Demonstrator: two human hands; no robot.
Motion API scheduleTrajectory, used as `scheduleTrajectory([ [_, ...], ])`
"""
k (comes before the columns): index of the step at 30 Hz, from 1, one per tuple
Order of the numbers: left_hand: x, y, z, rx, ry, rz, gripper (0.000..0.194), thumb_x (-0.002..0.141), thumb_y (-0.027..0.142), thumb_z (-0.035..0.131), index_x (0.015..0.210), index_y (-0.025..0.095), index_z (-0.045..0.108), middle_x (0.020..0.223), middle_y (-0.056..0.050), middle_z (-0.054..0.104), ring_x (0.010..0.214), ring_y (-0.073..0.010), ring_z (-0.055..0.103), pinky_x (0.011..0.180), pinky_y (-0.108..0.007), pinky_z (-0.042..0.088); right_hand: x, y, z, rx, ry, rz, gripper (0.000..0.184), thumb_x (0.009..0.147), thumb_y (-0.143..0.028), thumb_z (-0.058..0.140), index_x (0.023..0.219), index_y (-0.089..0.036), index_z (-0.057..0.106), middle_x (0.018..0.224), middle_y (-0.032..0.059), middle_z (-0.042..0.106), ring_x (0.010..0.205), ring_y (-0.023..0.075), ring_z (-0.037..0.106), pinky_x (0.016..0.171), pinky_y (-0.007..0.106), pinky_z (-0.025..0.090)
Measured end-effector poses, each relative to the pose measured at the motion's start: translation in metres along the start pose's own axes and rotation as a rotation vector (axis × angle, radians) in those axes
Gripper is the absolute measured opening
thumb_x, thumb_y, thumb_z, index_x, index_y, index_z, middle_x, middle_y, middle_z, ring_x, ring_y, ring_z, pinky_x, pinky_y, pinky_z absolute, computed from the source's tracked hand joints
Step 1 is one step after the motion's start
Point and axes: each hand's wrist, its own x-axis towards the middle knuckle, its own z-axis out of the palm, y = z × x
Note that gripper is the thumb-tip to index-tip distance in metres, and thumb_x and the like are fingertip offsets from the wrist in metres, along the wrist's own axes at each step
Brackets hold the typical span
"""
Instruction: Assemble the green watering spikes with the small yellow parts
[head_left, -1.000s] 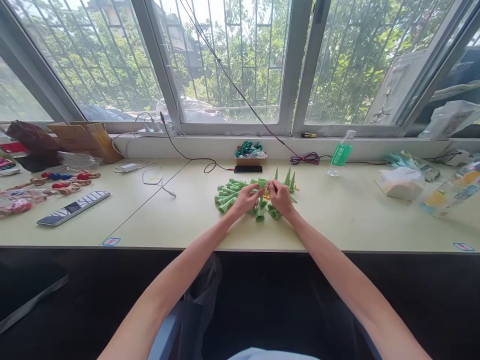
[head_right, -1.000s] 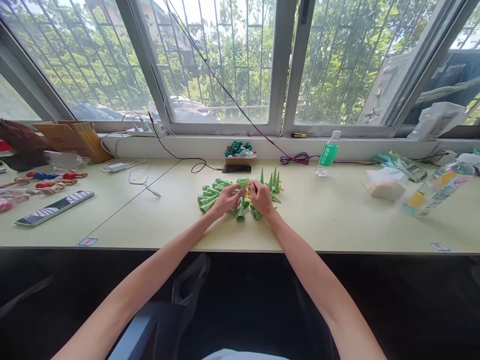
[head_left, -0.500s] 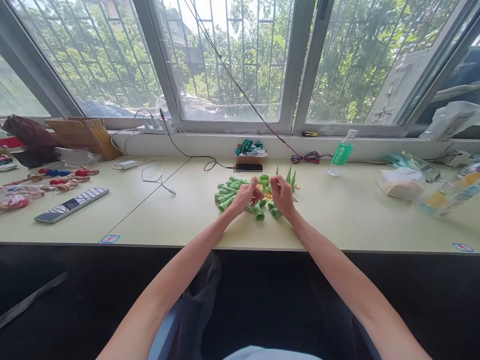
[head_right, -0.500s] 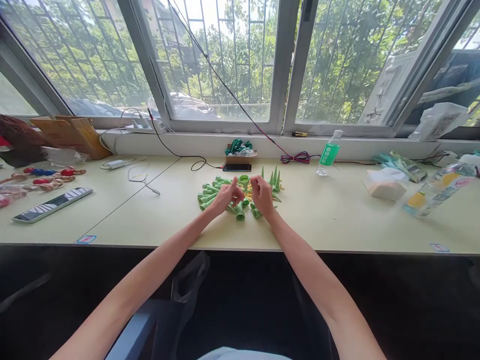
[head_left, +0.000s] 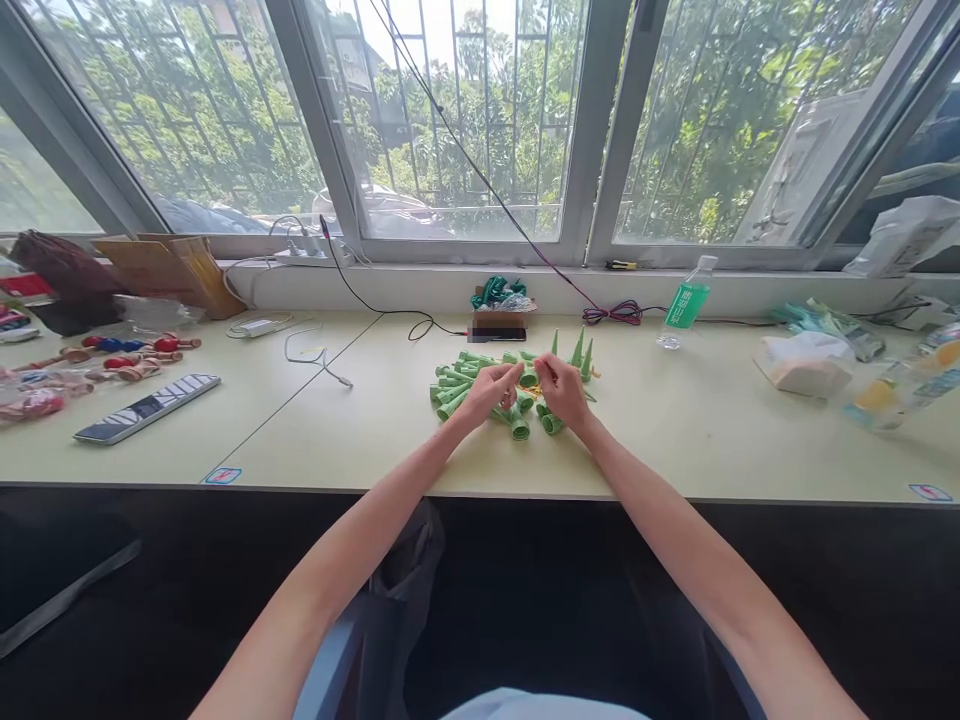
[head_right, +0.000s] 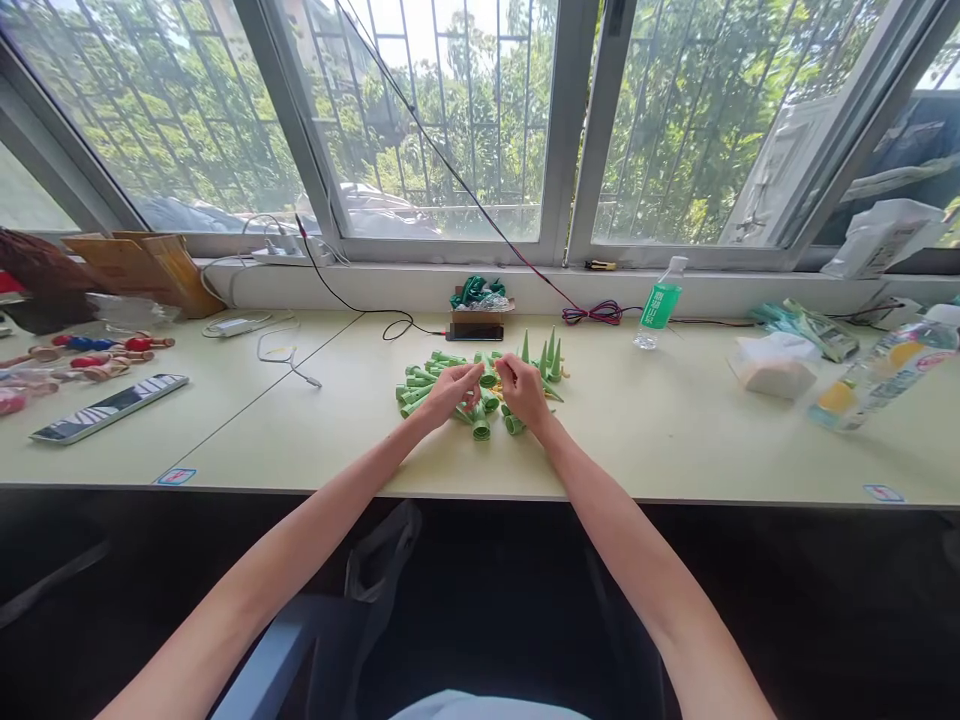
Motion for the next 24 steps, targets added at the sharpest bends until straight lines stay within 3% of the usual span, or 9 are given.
scheduleTrajectory([
  [3, -0.0013, -0.0011, -0.0009, 0.088, 0.036, 0.068, 0.043, 0.079, 0.058, 0.069, 0.086, 0.016, 0.065, 0.045, 0.006, 0.045, 0.038, -0.0067, 0.039, 0.041, -0.021, 0.031, 0.0006, 0.0046, 0.0023, -0.043, -0.005, 0.014, 0.041, 0.099, -0.05, 0.039, 0.068, -0.022, 0.042, 0.054, -0.0042, 0.039, 0.051, 0.0116, 0.033, 0.051, 0.026, 0.028],
  [7, -0.0004, -0.0032, 0.0013, 0.09, 0.051, 0.101, 0.047, 0.077, 0.053, 0.072, 0.106, 0.015, 0.067, 0.054, 0.005, 0.05, 0.04, -0.0066, 0.04, 0.04, -0.022, 0.03, 0.0008, 0.007, 0.0046, -0.081, -0.007, 0.021, 0.042, 0.099, -0.048, 0.039, 0.066, -0.022, 0.04, 0.054, -0.0031, 0.043, 0.05, 0.0121, 0.034, 0.052, 0.027, 0.028],
  [12, 0.0047, -0.0068, 0.0041, 0.076, 0.137, 0.14, 0.052, 0.076, 0.055, 0.073, 0.109, 0.017, 0.063, 0.069, 0.001, 0.06, 0.041, -0.0057, 0.045, 0.04, -0.021, 0.033, 0.0007, 0.0038, 0.0055, -0.074, 0.029, 0.033, 0.041, 0.099, -0.05, 0.037, 0.069, -0.022, 0.04, 0.054, -0.0042, 0.04, 0.05, 0.012, 0.034, 0.052, 0.026, 0.028],
  [14, 0.0061, -0.0074, 0.0037, 0.077, 0.193, 0.163, 0.048, 0.077, 0.058, 0.071, 0.102, 0.018, 0.061, 0.071, 0.001, 0.061, 0.041, -0.0057, 0.047, 0.039, -0.02, 0.034, 0.0006, 0.0022, 0.0053, -0.065, 0.044, 0.04, 0.041, 0.099, -0.052, 0.037, 0.071, -0.022, 0.04, 0.055, -0.0049, 0.039, 0.051, 0.0116, 0.033, 0.053, 0.026, 0.028],
  [17, 0.0067, -0.0064, 0.0027, 0.084, 0.24, 0.173, 0.046, 0.08, 0.062, 0.066, 0.078, 0.017, 0.057, 0.054, 0.004, 0.051, 0.039, -0.0071, 0.045, 0.038, -0.02, 0.032, 0.0002, 0.0013, 0.0044, -0.055, 0.075, 0.05, 0.042, 0.1, -0.052, 0.036, 0.072, -0.022, 0.039, 0.056, -0.0055, 0.036, 0.052, 0.011, 0.031, 0.054, 0.025, 0.028],
  [21, 0.0069, -0.0049, 0.0031, 0.103, 0.164, 0.102, 0.067, 0.088, 0.07, 0.047, 0.051, 0.015, 0.055, 0.047, -0.002, 0.051, 0.038, -0.0078, 0.044, 0.038, -0.022, 0.033, -0.0001, 0.0017, 0.0038, -0.04, 0.079, 0.049, 0.04, 0.1, -0.051, 0.037, 0.073, -0.022, 0.041, 0.057, -0.0055, 0.037, 0.052, 0.0108, 0.031, 0.054, 0.025, 0.029],
  [24, 0.0069, -0.0052, 0.0036, 0.124, 0.124, 0.012, 0.077, 0.091, 0.072, 0.037, 0.045, 0.014, 0.058, 0.046, -0.005, 0.055, 0.037, -0.0077, 0.043, 0.039, -0.022, 0.034, -0.0002, 0.0015, 0.0043, -0.009, 0.03, 0.027, 0.038, 0.1, -0.05, 0.039, 0.075, -0.021, 0.045, 0.059, -0.0048, 0.04, 0.053, 0.0107, 0.034, 0.055, 0.025, 0.03],
])
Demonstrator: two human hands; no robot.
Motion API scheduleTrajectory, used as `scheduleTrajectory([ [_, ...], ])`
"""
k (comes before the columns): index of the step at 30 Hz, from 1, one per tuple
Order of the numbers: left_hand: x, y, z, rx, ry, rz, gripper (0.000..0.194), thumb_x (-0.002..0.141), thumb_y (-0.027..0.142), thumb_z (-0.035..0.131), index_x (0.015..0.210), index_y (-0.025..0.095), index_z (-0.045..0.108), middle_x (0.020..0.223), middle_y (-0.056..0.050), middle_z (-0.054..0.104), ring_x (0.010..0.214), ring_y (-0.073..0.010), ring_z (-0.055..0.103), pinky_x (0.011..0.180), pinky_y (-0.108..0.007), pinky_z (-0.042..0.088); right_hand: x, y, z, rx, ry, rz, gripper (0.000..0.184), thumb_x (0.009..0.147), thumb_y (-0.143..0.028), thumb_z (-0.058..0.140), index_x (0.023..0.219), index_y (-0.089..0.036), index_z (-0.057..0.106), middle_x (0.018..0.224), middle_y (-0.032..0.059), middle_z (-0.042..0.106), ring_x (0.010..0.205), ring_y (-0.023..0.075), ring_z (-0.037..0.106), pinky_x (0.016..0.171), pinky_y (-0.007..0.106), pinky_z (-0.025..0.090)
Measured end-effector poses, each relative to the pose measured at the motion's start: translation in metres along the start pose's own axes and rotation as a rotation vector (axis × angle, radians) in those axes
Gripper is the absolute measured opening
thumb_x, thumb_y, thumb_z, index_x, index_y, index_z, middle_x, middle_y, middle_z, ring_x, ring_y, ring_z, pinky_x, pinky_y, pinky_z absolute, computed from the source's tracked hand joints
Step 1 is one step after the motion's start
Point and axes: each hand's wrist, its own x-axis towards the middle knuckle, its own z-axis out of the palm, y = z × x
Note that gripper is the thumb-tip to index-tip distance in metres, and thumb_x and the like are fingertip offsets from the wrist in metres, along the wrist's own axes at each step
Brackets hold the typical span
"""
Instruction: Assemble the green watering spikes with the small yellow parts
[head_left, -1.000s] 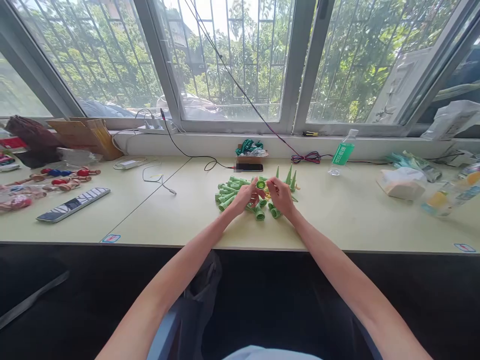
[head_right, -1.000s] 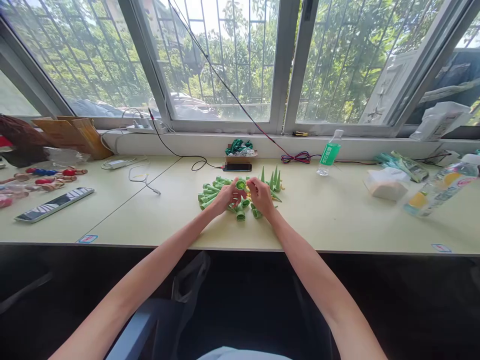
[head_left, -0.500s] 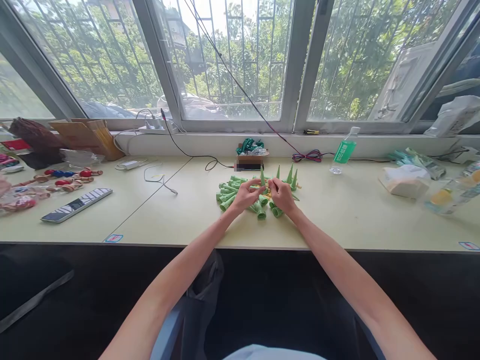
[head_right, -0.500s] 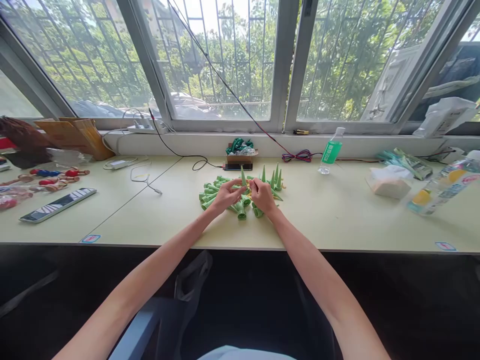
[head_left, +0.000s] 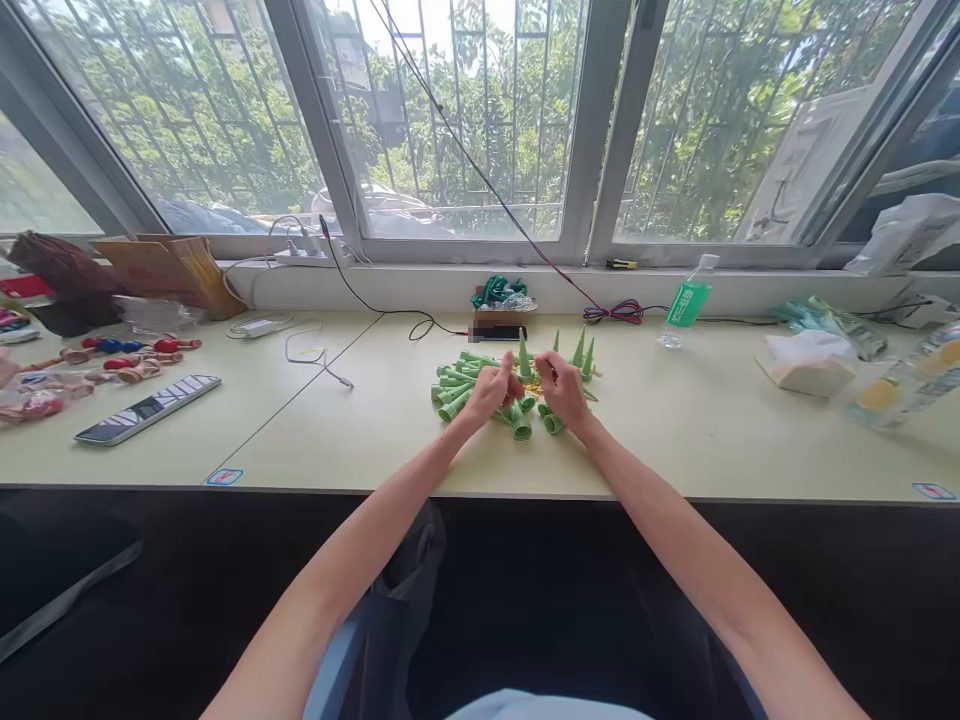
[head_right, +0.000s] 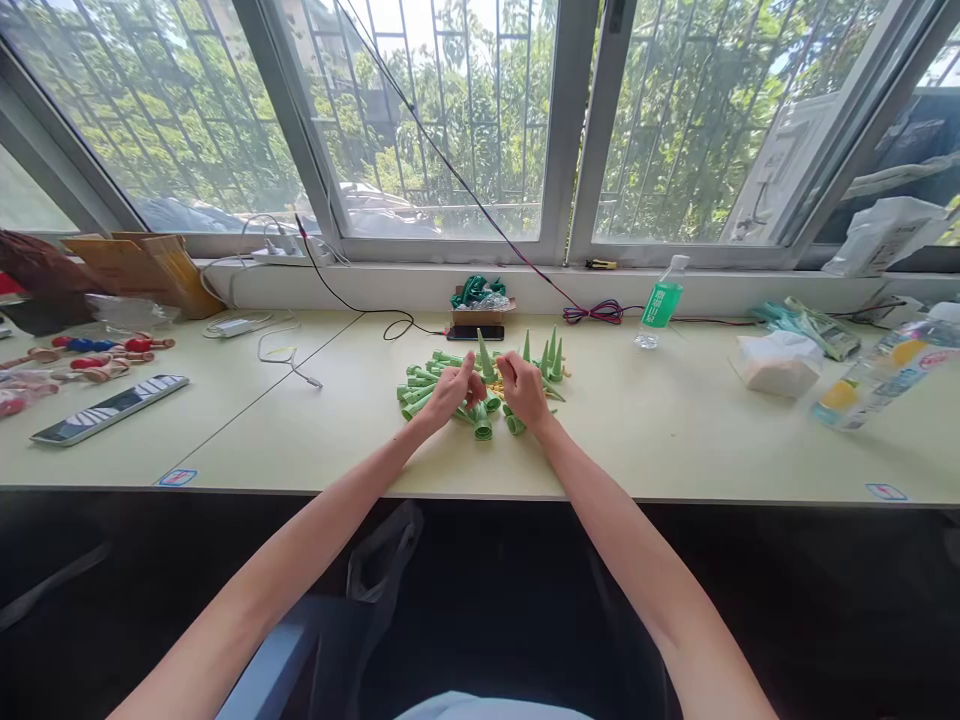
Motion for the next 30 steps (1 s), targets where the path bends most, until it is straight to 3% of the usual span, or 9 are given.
scheduleTrajectory([
  [8, -0.003, 0.003, -0.004, 0.049, 0.005, -0.056, 0.076, 0.088, 0.074, 0.043, 0.052, 0.012, 0.067, 0.04, -0.004, 0.049, 0.036, -0.009, 0.042, 0.039, -0.022, 0.032, -0.001, 0.0, -0.001, 0.051, -0.063, -0.044, 0.036, 0.1, -0.048, 0.043, 0.079, -0.02, 0.052, 0.061, -0.0039, 0.043, 0.053, 0.0103, 0.035, 0.052, 0.025, 0.028],
  [17, -0.004, 0.003, -0.005, 0.083, -0.014, -0.063, 0.081, 0.089, 0.075, 0.037, 0.049, 0.011, 0.067, 0.04, -0.006, 0.051, 0.038, -0.0085, 0.043, 0.041, -0.021, 0.035, -0.001, -0.002, -0.001, 0.057, -0.075, -0.064, 0.037, 0.1, -0.048, 0.044, 0.078, -0.02, 0.054, 0.06, -0.0032, 0.043, 0.053, 0.0107, 0.034, 0.051, 0.025, 0.027],
  [30, -0.007, 0.008, -0.01, 0.094, -0.033, -0.1, 0.075, 0.086, 0.075, 0.044, 0.055, 0.012, 0.071, 0.039, -0.004, 0.048, 0.039, -0.0091, 0.042, 0.043, -0.023, 0.037, -0.001, 0.003, -0.004, -0.029, -0.071, -0.151, 0.036, 0.1, -0.043, 0.043, 0.076, -0.02, 0.056, 0.063, -0.0014, 0.051, 0.056, 0.012, 0.041, 0.057, 0.025, 0.034],
])
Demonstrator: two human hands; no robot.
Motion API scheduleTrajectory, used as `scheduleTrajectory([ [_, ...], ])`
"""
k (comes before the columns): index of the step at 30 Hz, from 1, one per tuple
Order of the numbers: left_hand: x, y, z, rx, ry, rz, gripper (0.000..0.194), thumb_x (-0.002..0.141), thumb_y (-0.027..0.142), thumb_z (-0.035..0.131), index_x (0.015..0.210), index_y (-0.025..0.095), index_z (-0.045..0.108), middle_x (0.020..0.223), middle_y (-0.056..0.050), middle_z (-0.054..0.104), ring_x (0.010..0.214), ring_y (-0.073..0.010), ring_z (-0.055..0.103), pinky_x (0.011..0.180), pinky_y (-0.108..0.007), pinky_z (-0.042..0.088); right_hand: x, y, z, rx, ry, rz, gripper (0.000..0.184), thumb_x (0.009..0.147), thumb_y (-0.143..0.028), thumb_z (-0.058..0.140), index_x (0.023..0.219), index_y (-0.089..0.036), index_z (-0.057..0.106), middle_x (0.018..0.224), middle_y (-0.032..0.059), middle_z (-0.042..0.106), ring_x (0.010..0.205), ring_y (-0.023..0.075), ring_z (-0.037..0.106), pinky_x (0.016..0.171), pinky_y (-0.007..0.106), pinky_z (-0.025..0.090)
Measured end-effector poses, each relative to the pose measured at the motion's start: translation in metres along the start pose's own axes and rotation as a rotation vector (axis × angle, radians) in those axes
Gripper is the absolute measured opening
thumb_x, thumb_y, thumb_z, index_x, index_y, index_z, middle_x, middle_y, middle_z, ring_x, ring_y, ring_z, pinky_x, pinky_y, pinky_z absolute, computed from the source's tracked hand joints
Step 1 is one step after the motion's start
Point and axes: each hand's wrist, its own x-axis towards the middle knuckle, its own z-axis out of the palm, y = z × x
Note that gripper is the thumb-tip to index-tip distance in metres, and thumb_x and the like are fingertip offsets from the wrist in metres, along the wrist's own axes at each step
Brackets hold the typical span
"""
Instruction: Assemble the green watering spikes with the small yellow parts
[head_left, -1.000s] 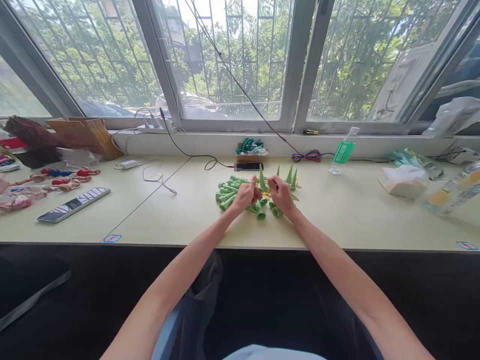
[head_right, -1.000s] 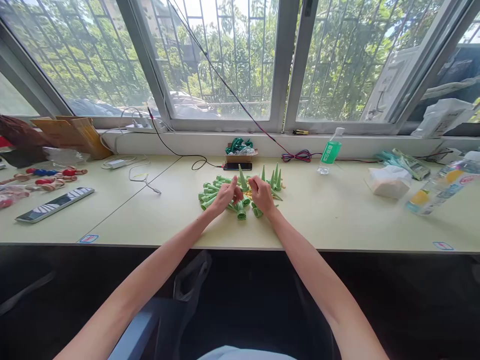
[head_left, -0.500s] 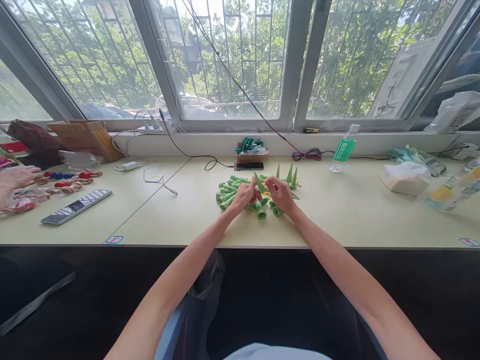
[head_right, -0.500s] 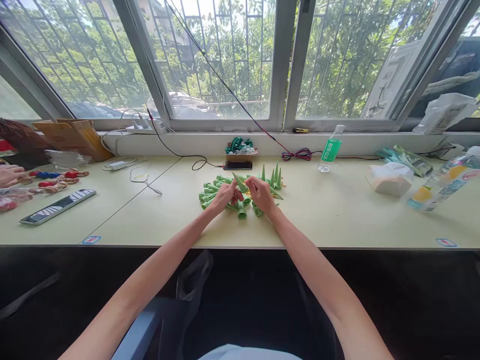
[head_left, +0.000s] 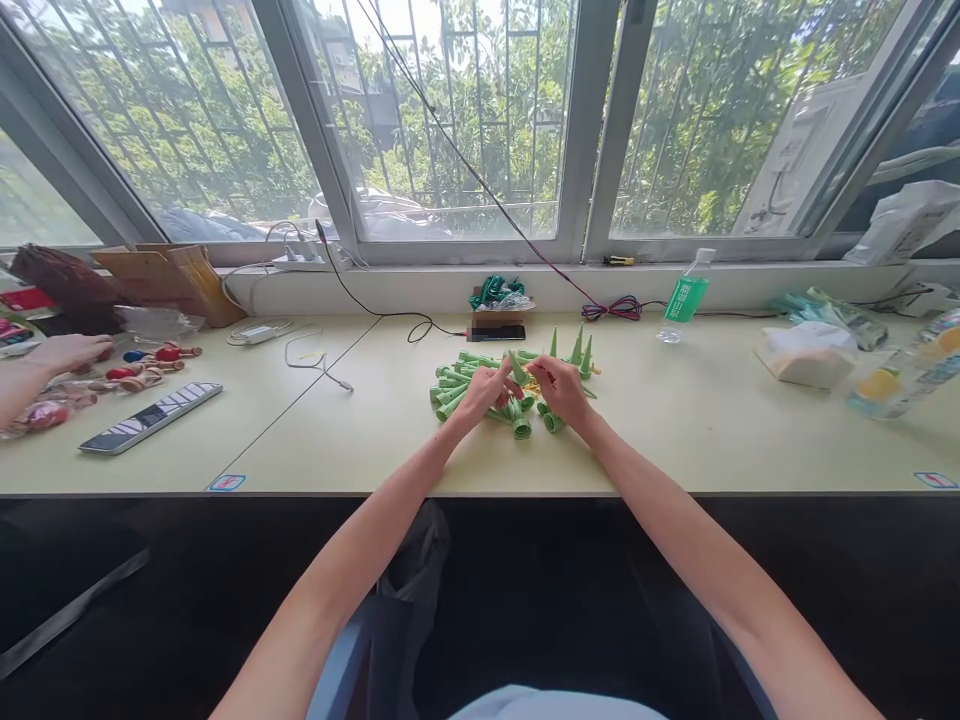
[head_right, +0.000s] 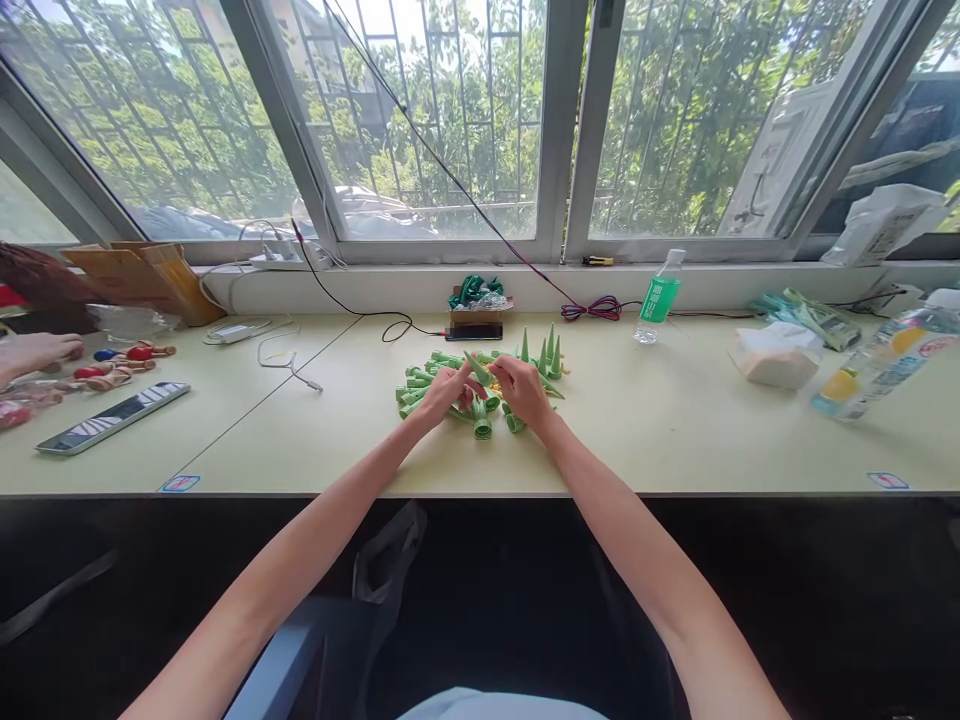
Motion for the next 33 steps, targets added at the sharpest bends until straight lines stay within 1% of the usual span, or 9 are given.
scheduleTrajectory([
  [7, -0.0015, 0.0021, -0.001, 0.018, 0.023, -0.01, 0.071, 0.085, 0.074, 0.048, 0.06, 0.012, 0.073, 0.04, -0.002, 0.048, 0.039, -0.0089, 0.041, 0.045, -0.023, 0.038, -0.0001, -0.0004, -0.0013, -0.031, -0.015, -0.075, 0.033, 0.102, -0.037, 0.04, 0.077, -0.02, 0.053, 0.068, 0.0005, 0.054, 0.06, 0.0136, 0.045, 0.061, 0.026, 0.034],
  [14, 0.0, -0.0023, -0.0012, 0.003, 0.049, 0.004, 0.064, 0.085, 0.071, 0.052, 0.064, 0.014, 0.073, 0.039, -0.001, 0.047, 0.039, -0.0097, 0.042, 0.045, -0.024, 0.038, -0.0014, 0.0039, -0.0005, -0.063, -0.038, -0.059, 0.034, 0.103, -0.039, 0.037, 0.079, -0.021, 0.052, 0.072, 0.0022, 0.057, 0.064, 0.0151, 0.048, 0.063, 0.027, 0.035],
  [16, 0.0005, -0.0035, -0.0009, -0.011, 0.047, 0.017, 0.062, 0.084, 0.07, 0.054, 0.062, 0.014, 0.071, 0.041, -0.001, 0.05, 0.04, -0.0101, 0.043, 0.044, -0.024, 0.037, -0.0016, 0.0045, -0.0002, -0.069, -0.034, -0.059, 0.034, 0.103, -0.04, 0.036, 0.079, -0.021, 0.051, 0.073, 0.0023, 0.057, 0.065, 0.0151, 0.048, 0.063, 0.026, 0.035],
  [19, 0.0008, -0.0036, 0.0001, -0.02, 0.051, 0.033, 0.063, 0.083, 0.07, 0.055, 0.054, 0.015, 0.063, 0.043, -0.002, 0.053, 0.04, -0.0101, 0.044, 0.042, -0.024, 0.035, -0.0015, 0.0049, 0.0002, -0.073, -0.028, -0.056, 0.034, 0.103, -0.04, 0.036, 0.078, -0.022, 0.048, 0.071, 0.0013, 0.054, 0.062, 0.0144, 0.045, 0.061, 0.026, 0.033],
  [22, 0.0005, -0.0032, 0.001, -0.016, 0.062, 0.054, 0.062, 0.083, 0.069, 0.056, 0.05, 0.016, 0.054, 0.04, 0.0, 0.047, 0.04, -0.0099, 0.044, 0.043, -0.023, 0.035, -0.0013, 0.0047, 0.0006, -0.068, -0.015, -0.055, 0.034, 0.103, -0.039, 0.036, 0.076, -0.022, 0.044, 0.067, -0.0009, 0.048, 0.058, 0.0134, 0.039, 0.059, 0.026, 0.03],
  [24, 0.0002, -0.0037, 0.0012, -0.018, 0.053, 0.073, 0.06, 0.082, 0.068, 0.057, 0.053, 0.016, 0.054, 0.04, 0.001, 0.045, 0.039, -0.0097, 0.044, 0.043, -0.023, 0.035, -0.0012, 0.0043, 0.0008, -0.065, -0.005, -0.054, 0.034, 0.103, -0.039, 0.036, 0.075, -0.022, 0.042, 0.065, -0.002, 0.045, 0.058, 0.0131, 0.037, 0.059, 0.026, 0.03],
  [27, 0.0001, -0.005, 0.0011, 0.009, 0.033, 0.103, 0.054, 0.083, 0.066, 0.059, 0.067, 0.015, 0.064, 0.041, 0.003, 0.044, 0.04, -0.0095, 0.043, 0.043, -0.022, 0.035, -0.001, 0.0038, 0.0008, -0.063, 0.012, -0.034, 0.035, 0.103, -0.04, 0.036, 0.073, -0.022, 0.039, 0.062, -0.0033, 0.041, 0.056, 0.0125, 0.033, 0.058, 0.026, 0.028],
  [30, 0.0002, -0.006, 0.0013, 0.062, 0.042, 0.162, 0.049, 0.079, 0.063, 0.065, 0.081, 0.014, 0.068, 0.052, 0.001, 0.052, 0.043, -0.0086, 0.044, 0.044, -0.021, 0.035, -0.0007, 0.0036, 0.0009, -0.068, 0.018, -0.007, 0.037, 0.102, -0.041, 0.035, 0.071, -0.022, 0.037, 0.06, -0.004, 0.039, 0.055, 0.012, 0.03, 0.056, 0.026, 0.027],
  [33, 0.0007, -0.0072, 0.0022, 0.057, 0.072, 0.255, 0.046, 0.075, 0.059, 0.071, 0.085, 0.014, 0.068, 0.084, -0.005, 0.064, 0.049, -0.007, 0.048, 0.044, -0.021, 0.036, -0.0004, 0.0029, 0.0016, -0.078, 0.033, 0.009, 0.038, 0.102, -0.042, 0.033, 0.07, -0.023, 0.034, 0.058, -0.0044, 0.037, 0.053, 0.0118, 0.028, 0.054, 0.027, 0.025],
])
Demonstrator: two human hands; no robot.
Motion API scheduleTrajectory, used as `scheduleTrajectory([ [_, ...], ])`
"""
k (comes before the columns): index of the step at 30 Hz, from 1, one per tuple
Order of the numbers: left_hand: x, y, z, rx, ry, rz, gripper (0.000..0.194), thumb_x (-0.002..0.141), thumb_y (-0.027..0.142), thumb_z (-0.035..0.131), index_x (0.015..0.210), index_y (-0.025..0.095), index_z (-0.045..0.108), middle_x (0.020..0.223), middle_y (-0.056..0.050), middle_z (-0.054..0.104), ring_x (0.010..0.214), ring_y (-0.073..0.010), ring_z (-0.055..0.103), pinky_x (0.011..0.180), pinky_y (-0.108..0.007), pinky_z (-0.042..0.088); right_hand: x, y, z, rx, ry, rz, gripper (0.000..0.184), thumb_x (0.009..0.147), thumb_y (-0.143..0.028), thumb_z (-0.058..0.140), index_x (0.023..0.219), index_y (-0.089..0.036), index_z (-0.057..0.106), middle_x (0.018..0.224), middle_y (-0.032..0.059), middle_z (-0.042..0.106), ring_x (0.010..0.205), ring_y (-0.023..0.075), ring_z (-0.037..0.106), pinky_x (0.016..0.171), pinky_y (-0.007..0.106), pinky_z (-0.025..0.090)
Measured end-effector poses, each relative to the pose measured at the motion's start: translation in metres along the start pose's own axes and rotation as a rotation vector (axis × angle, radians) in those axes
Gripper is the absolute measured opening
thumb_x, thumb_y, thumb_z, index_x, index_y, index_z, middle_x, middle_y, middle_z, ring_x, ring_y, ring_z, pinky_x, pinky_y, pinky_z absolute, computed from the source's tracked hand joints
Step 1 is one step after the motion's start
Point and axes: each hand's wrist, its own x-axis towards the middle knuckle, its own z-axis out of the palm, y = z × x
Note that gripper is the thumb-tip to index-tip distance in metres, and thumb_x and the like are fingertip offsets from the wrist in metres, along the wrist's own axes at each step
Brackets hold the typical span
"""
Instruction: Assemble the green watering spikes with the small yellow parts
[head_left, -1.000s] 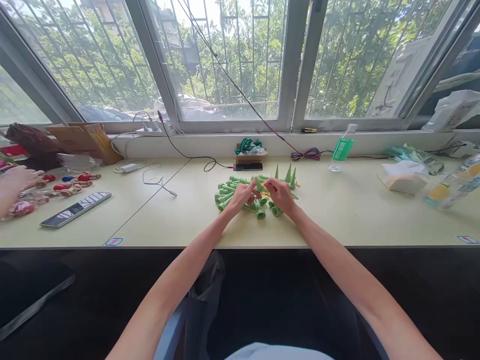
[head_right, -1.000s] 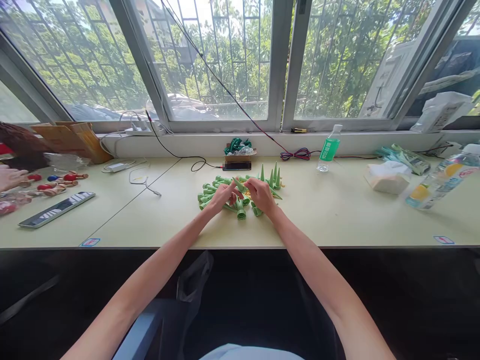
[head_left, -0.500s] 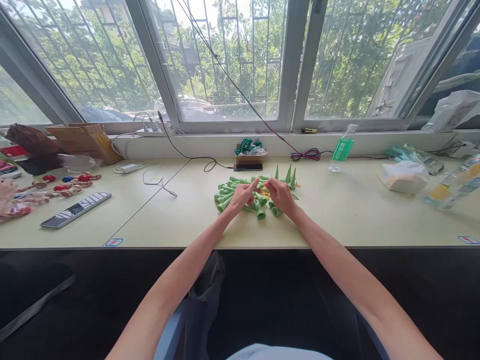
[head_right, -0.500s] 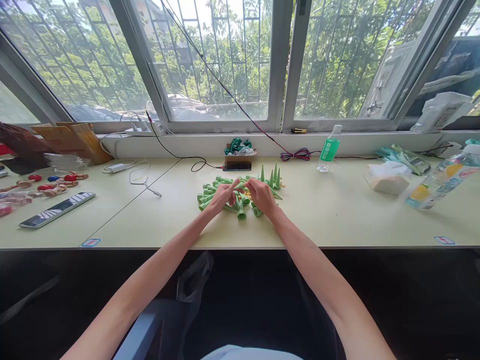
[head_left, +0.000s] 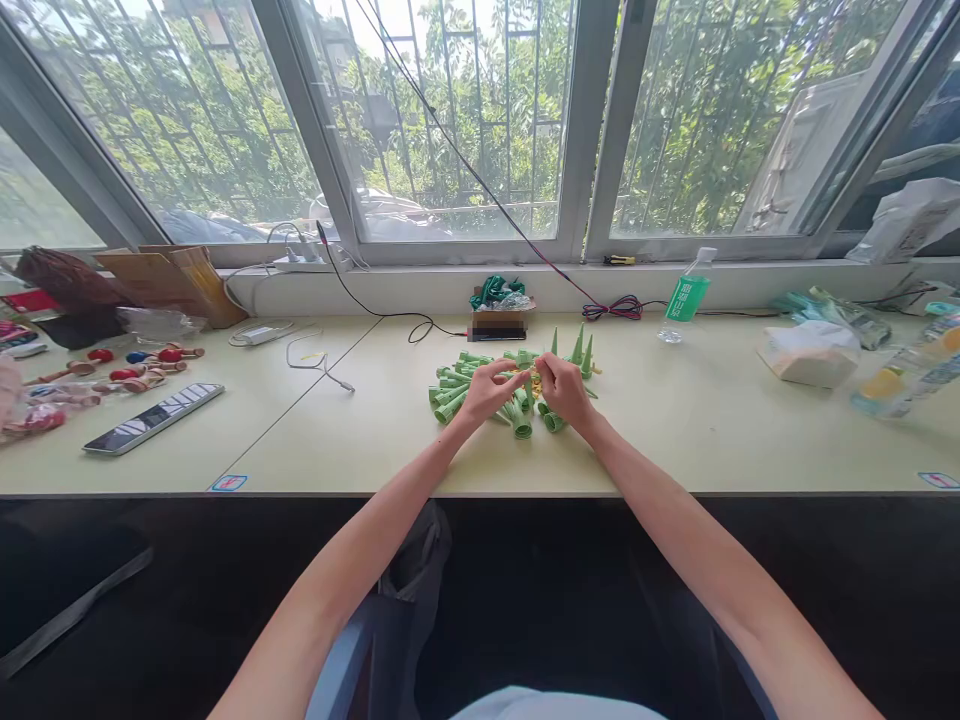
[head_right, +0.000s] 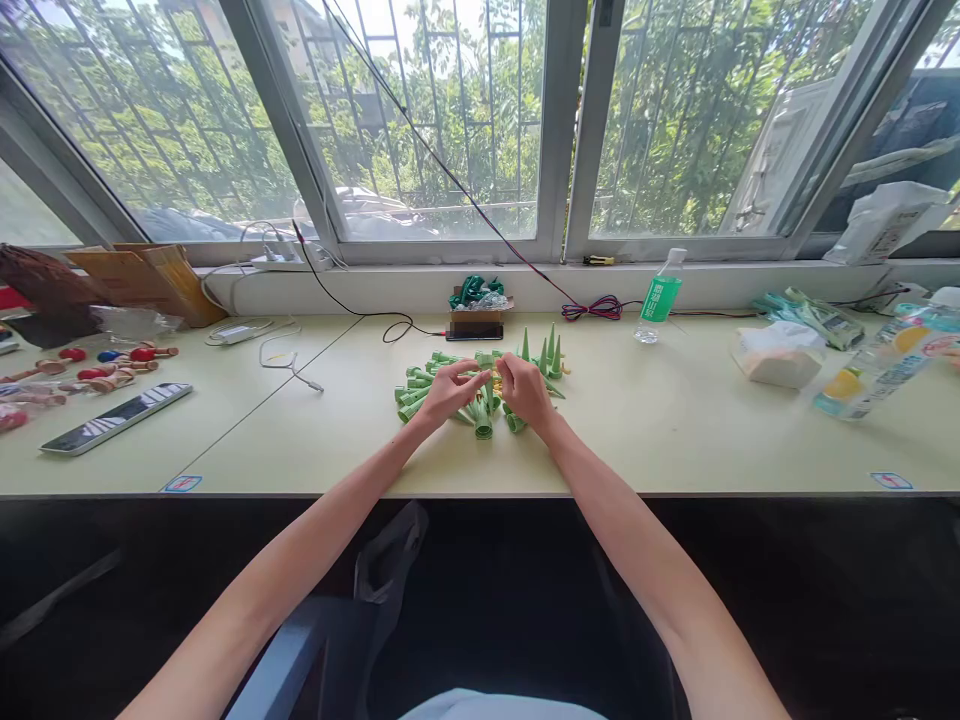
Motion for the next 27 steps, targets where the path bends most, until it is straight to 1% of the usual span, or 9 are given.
scheduleTrajectory([
  [3, 0.0, -0.002, 0.001, -0.015, 0.035, 0.07, 0.045, 0.075, 0.056, 0.072, 0.095, 0.015, 0.069, 0.108, -0.009, 0.063, 0.054, -0.0064, 0.051, 0.047, -0.021, 0.04, 0.0, -0.002, 0.001, -0.008, 0.014, 0.018, 0.04, 0.103, -0.047, 0.031, 0.07, -0.023, 0.031, 0.056, -0.0048, 0.036, 0.05, 0.0116, 0.027, 0.053, 0.027, 0.024],
  [5, 0.001, -0.003, 0.002, -0.003, 0.047, 0.081, 0.047, 0.075, 0.055, 0.072, 0.099, 0.016, 0.069, 0.109, -0.009, 0.064, 0.056, -0.007, 0.052, 0.048, -0.022, 0.042, 0.001, -0.003, 0.001, -0.01, 0.018, 0.032, 0.043, 0.102, -0.051, 0.029, 0.07, -0.023, 0.031, 0.055, -0.0045, 0.037, 0.05, 0.0117, 0.027, 0.052, 0.027, 0.024],
  [8, 0.001, -0.003, 0.005, -0.027, 0.042, 0.043, 0.05, 0.075, 0.057, 0.072, 0.103, 0.016, 0.068, 0.087, -0.005, 0.066, 0.054, -0.0094, 0.053, 0.047, -0.022, 0.041, 0.002, -0.005, 0.001, -0.003, 0.048, 0.059, 0.046, 0.102, -0.055, 0.027, 0.07, -0.024, 0.032, 0.056, -0.0041, 0.038, 0.05, 0.0121, 0.029, 0.052, 0.027, 0.026],
  [10, 0.002, 0.0, 0.007, -0.069, 0.047, 0.023, 0.051, 0.077, 0.061, 0.069, 0.102, 0.017, 0.066, 0.069, 0.0, 0.061, 0.05, -0.0102, 0.053, 0.045, -0.022, 0.04, 0.002, -0.006, 0.002, 0.0, 0.096, 0.079, 0.045, 0.102, -0.056, 0.027, 0.07, -0.024, 0.033, 0.056, -0.0041, 0.038, 0.05, 0.0123, 0.031, 0.053, 0.027, 0.028],
  [12, 0.002, 0.003, 0.008, -0.104, 0.083, 0.01, 0.049, 0.08, 0.065, 0.063, 0.094, 0.018, 0.065, 0.056, 0.003, 0.053, 0.044, -0.0095, 0.049, 0.043, -0.022, 0.037, 0.002, -0.007, 0.002, -0.004, 0.152, 0.089, 0.044, 0.102, -0.054, 0.028, 0.072, -0.023, 0.036, 0.057, -0.004, 0.039, 0.051, 0.0126, 0.032, 0.054, 0.027, 0.029],
  [14, 0.003, 0.007, 0.008, -0.132, 0.104, -0.029, 0.054, 0.084, 0.07, 0.054, 0.077, 0.017, 0.063, 0.048, 0.004, 0.048, 0.039, -0.0085, 0.043, 0.04, -0.022, 0.033, 0.002, -0.006, 0.001, -0.013, 0.195, 0.087, 0.042, 0.103, -0.052, 0.029, 0.073, -0.023, 0.038, 0.059, -0.0035, 0.04, 0.052, 0.0129, 0.033, 0.056, 0.027, 0.03],
  [18, 0.002, 0.011, 0.006, -0.198, -0.006, -0.131, 0.074, 0.087, 0.077, 0.039, 0.053, 0.015, 0.059, 0.046, -0.002, 0.05, 0.034, -0.0072, 0.039, 0.036, -0.024, 0.024, 0.002, -0.005, 0.0, -0.022, 0.208, 0.059, 0.039, 0.103, -0.048, 0.031, 0.074, -0.023, 0.041, 0.061, -0.0024, 0.041, 0.055, 0.0137, 0.034, 0.058, 0.027, 0.031],
  [23, 0.001, 0.012, 0.005, -0.25, -0.19, -0.262, 0.082, 0.085, 0.083, 0.032, 0.054, 0.013, 0.062, 0.048, -0.007, 0.056, 0.035, -0.008, 0.042, 0.035, -0.023, 0.024, 0.001, -0.008, 0.0, -0.005, 0.135, -0.007, 0.038, 0.103, -0.045, 0.032, 0.075, -0.022, 0.044, 0.066, -0.0004, 0.046, 0.059, 0.0142, 0.038, 0.061, 0.027, 0.034],
  [27, 0.002, 0.009, 0.004, -0.324, -0.291, -0.371, 0.091, 0.081, 0.088, 0.025, 0.06, 0.01, 0.068, 0.051, -0.011, 0.061, 0.035, -0.0091, 0.043, 0.034, -0.023, 0.024, 0.0, -0.009, 0.001, -0.008, 0.083, -0.052, 0.038, 0.104, -0.045, 0.03, 0.077, -0.022, 0.046, 0.071, 0.0016, 0.051, 0.064, 0.0151, 0.044, 0.064, 0.027, 0.036],
])
